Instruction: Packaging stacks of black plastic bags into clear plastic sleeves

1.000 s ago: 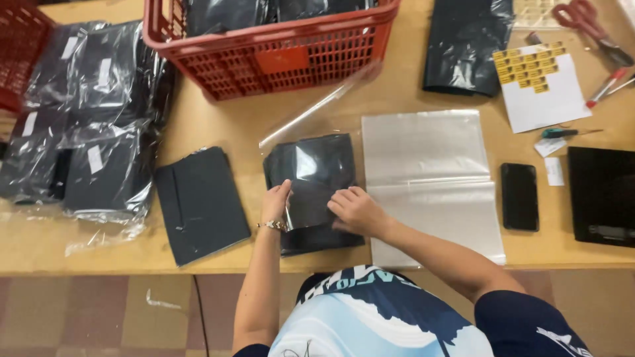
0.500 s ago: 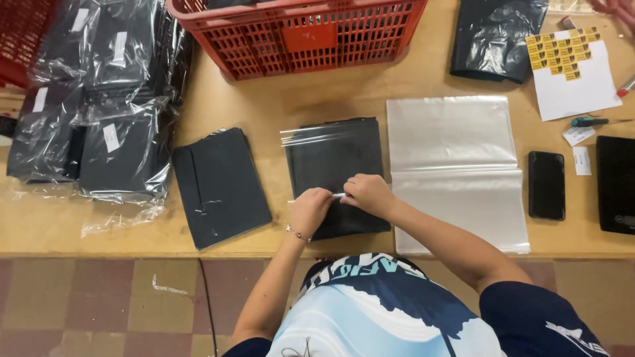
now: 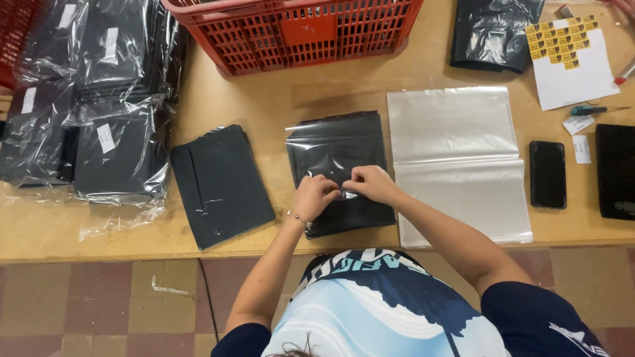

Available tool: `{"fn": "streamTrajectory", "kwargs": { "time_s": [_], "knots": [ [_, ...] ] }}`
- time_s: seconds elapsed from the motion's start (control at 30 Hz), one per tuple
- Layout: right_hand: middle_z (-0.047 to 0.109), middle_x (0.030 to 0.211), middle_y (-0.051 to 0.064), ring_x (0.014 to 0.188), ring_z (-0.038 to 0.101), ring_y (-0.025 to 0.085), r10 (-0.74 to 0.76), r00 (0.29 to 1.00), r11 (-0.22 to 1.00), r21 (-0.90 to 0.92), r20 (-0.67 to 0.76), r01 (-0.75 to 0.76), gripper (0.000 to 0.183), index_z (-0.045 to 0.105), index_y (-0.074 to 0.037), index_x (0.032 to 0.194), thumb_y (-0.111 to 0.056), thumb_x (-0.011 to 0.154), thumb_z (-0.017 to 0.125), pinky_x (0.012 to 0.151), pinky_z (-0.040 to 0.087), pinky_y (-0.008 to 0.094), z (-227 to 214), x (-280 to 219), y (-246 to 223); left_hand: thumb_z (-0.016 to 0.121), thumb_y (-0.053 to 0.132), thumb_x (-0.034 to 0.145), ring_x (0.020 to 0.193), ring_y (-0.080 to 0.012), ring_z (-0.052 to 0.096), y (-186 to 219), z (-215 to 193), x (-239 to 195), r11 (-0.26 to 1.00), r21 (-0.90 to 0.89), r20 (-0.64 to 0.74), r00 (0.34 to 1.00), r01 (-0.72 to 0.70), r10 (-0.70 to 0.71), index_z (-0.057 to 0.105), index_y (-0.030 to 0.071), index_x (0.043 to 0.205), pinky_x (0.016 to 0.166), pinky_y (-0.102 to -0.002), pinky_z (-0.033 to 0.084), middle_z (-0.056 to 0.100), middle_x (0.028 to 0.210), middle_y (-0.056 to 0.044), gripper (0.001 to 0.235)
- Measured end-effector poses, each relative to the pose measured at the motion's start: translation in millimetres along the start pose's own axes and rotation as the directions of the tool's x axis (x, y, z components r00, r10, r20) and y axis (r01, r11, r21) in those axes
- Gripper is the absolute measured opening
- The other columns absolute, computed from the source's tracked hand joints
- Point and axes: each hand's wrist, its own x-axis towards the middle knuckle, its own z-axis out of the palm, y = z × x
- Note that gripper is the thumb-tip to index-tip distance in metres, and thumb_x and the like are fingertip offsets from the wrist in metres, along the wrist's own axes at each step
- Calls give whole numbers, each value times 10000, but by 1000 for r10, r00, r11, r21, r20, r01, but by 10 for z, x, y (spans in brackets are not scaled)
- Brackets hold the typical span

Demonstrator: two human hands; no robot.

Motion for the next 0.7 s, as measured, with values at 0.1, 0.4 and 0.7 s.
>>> {"fn": "streamTrajectory", "kwargs": {
  "time_s": [0.1,0.4,0.7],
  "knots": [
    [701,731,22,783,706,235,-14,999,999,-38,-49,12,265,677,-186,775,-416,887,746,707,527,351,21,-24,-47,668,412,887,1029,-185,582,140,-60,-59,958,279,-41,997,69,-59,692,340,921,748,-370,618,602,922,108,83],
    [670,675,34,690,711,243,-341,937,831,-489,-75,263,276,561,-195,879,-445,912,674,636,553,364,128,-130,33,655,248,820,878,-168,609,9,191,-8,903,429,-445,863,-31,241,589,270,864,610,-292,564,517,764,76,82],
    [531,775,-13,764,649,206,-393,859,585,-810,-329,-43,124,517,-212,946,-220,854,599,635,537,314,-182,-172,643,600,208,949,833,-161,610,-475,156,-163,790,576,-346,814,-208,467,652,249,975,590,-257,529,580,789,48,71]
  ]
}}
